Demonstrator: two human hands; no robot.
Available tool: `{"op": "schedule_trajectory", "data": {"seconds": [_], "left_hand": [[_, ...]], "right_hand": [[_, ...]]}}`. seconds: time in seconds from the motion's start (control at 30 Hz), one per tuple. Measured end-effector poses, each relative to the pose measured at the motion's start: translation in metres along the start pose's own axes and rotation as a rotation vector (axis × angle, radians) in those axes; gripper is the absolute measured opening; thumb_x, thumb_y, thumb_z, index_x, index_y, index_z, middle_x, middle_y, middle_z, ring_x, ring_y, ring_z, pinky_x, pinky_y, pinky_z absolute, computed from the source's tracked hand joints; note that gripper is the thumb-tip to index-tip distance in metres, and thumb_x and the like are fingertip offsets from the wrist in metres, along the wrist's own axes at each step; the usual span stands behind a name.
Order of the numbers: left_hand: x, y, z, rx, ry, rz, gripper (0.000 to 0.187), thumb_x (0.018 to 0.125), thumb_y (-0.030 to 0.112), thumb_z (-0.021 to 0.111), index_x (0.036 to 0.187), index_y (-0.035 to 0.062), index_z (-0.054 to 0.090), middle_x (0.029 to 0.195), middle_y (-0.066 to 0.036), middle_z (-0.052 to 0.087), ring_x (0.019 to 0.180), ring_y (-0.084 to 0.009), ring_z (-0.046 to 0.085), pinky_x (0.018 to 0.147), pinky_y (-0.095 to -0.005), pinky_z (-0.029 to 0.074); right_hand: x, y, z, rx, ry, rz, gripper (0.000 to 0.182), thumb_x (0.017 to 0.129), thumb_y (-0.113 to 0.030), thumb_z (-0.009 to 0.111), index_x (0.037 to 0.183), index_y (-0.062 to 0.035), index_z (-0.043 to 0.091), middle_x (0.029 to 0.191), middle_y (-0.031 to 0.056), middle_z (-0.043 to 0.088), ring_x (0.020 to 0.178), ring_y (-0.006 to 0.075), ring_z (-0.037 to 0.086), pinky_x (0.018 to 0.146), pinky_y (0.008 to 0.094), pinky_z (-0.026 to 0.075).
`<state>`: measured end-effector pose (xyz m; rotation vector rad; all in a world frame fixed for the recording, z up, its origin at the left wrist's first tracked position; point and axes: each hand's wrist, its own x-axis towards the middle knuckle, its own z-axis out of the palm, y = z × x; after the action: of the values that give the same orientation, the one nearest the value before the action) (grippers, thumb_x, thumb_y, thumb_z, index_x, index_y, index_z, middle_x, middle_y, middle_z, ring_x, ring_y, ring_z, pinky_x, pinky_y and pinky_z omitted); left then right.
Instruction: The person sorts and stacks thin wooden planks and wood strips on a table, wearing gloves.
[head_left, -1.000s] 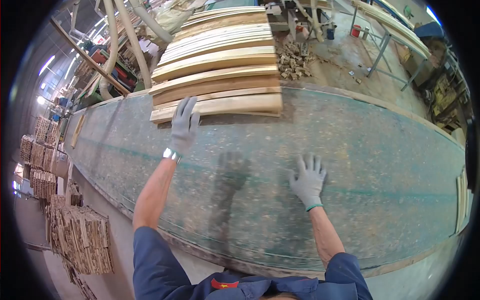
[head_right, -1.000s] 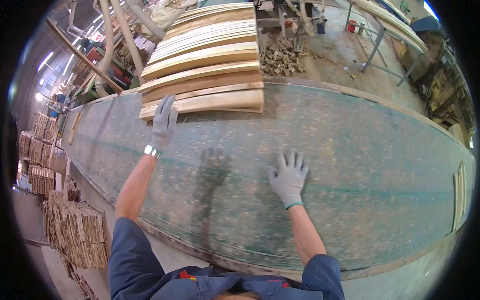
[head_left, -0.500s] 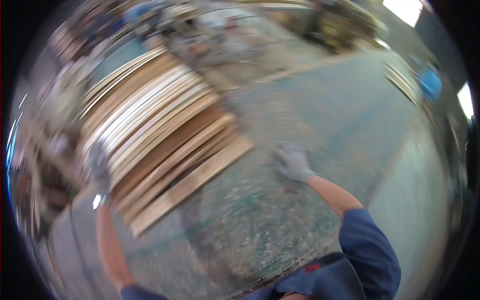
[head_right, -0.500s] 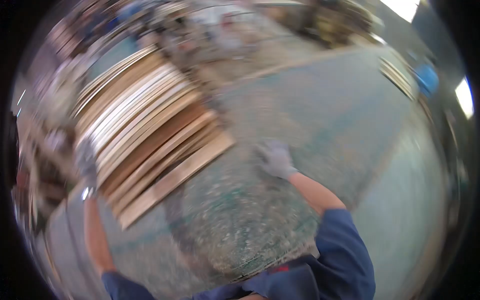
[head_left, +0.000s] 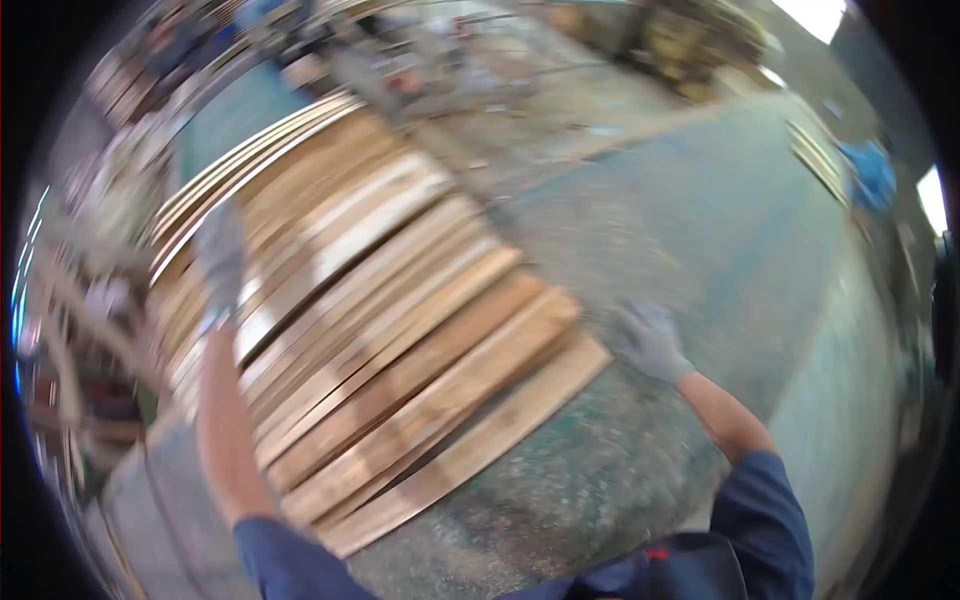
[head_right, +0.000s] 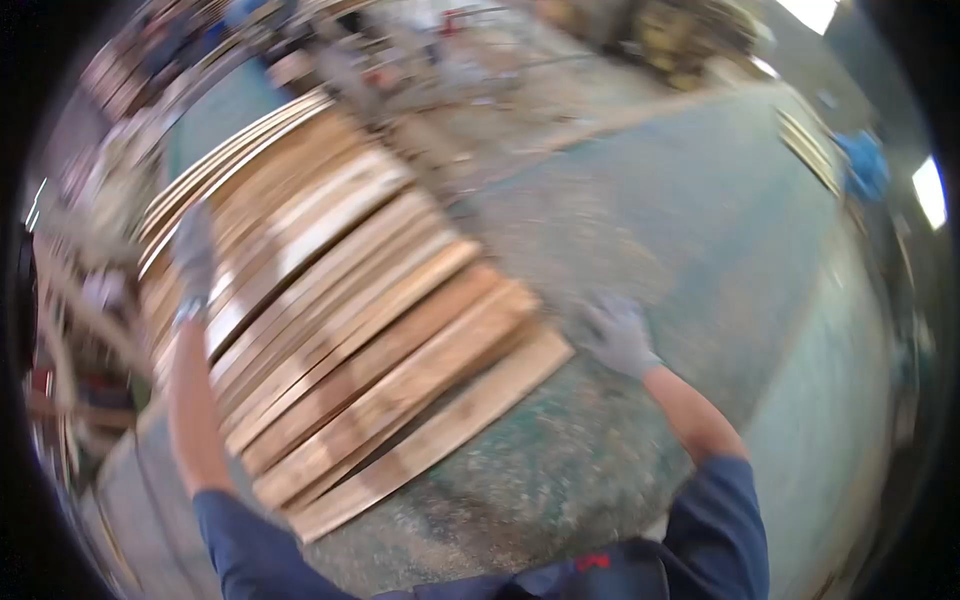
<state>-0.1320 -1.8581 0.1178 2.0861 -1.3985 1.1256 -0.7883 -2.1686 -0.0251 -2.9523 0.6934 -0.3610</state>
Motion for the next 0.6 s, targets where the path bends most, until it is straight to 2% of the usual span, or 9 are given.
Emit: {"op": "schedule_trajectory", "data": {"seconds": [0.03,0.07,0.1,0.2,0.43,0.47,0.57,0.6], "left_hand": [[0.016,0.016,-0.006,0.247,-0.026,0.126,0.024,0.096,0.019,0.055,0.108,0.0022,0.068,0.111,-0.013,0.068,0.103,-0.0318,0.063,0.092,-0.0416,0.050],[0.022,0.039,-0.011,0.043,-0.036,-0.253,0.027,0.096,0.026,0.057,0.108,0.0061,0.069,0.111,-0.013,0.068,0.105,-0.0312,0.062,0.092,-0.0422,0.050],[0.023,0.048,-0.015,-0.028,0.003,-0.288,0.030,0.095,0.032,0.057,0.110,0.0089,0.069,0.112,-0.014,0.067,0.109,-0.0332,0.060,0.095,-0.0433,0.048],[0.018,0.042,-0.012,0.005,-0.009,-0.279,0.032,0.095,0.033,0.057,0.114,0.0088,0.068,0.115,-0.015,0.066,0.114,-0.0342,0.057,0.098,-0.0430,0.046],[0.029,-0.010,0.012,0.062,-0.091,-0.391,0.042,0.096,0.036,0.053,0.124,0.0085,0.064,0.125,-0.017,0.062,0.119,-0.0346,0.055,0.104,-0.0427,0.042],[0.033,-0.015,0.016,0.083,-0.143,-0.432,0.046,0.096,0.039,0.051,0.129,0.0080,0.061,0.131,-0.018,0.059,0.124,-0.0357,0.052,0.107,-0.0429,0.039],[0.048,-0.036,0.035,0.194,-0.187,-0.339,0.049,0.097,0.040,0.050,0.133,0.0082,0.057,0.135,-0.020,0.056,0.129,-0.0359,0.049,0.110,-0.0427,0.036],[0.051,-0.041,0.041,0.191,-0.246,-0.378,0.058,0.096,0.045,0.049,0.141,0.0088,0.049,0.144,-0.022,0.048,0.134,-0.0377,0.044,0.114,-0.0435,0.032]], "right_hand": [[0.001,0.003,0.004,-0.028,-0.017,-0.007,0.055,0.081,-0.024,0.068,0.133,-0.0097,0.054,0.140,0.0183,0.049,0.129,0.0400,0.045,0.104,0.0557,0.034],[0.004,0.002,0.003,-0.024,-0.010,-0.025,0.054,0.081,-0.021,0.066,0.132,-0.0080,0.053,0.142,0.0197,0.048,0.131,0.0417,0.043,0.106,0.0556,0.032],[0.004,0.006,0.010,-0.017,-0.013,-0.050,0.054,0.081,-0.020,0.065,0.133,-0.0078,0.053,0.143,0.0202,0.046,0.131,0.0423,0.041,0.106,0.0556,0.032],[0.005,0.008,0.013,-0.020,-0.042,-0.033,0.055,0.081,-0.018,0.062,0.134,-0.0071,0.051,0.143,0.0213,0.045,0.133,0.0437,0.040,0.108,0.0556,0.031],[0.006,0.007,0.010,-0.027,-0.077,-0.032,0.057,0.079,-0.015,0.058,0.134,-0.0062,0.050,0.142,0.0225,0.045,0.132,0.0455,0.039,0.108,0.0560,0.030],[0.008,0.007,0.009,-0.034,-0.082,-0.034,0.056,0.079,-0.015,0.058,0.134,-0.0060,0.050,0.142,0.0226,0.045,0.132,0.0456,0.040,0.108,0.0560,0.030],[0.009,0.006,0.009,-0.047,-0.082,-0.050,0.055,0.080,-0.014,0.056,0.134,-0.0054,0.050,0.142,0.0229,0.045,0.131,0.0458,0.040,0.108,0.0562,0.031],[0.008,0.007,0.008,-0.046,-0.071,-0.064,0.055,0.080,-0.014,0.056,0.134,-0.0052,0.049,0.141,0.0231,0.045,0.131,0.0459,0.041,0.108,0.0562,0.031]]}}
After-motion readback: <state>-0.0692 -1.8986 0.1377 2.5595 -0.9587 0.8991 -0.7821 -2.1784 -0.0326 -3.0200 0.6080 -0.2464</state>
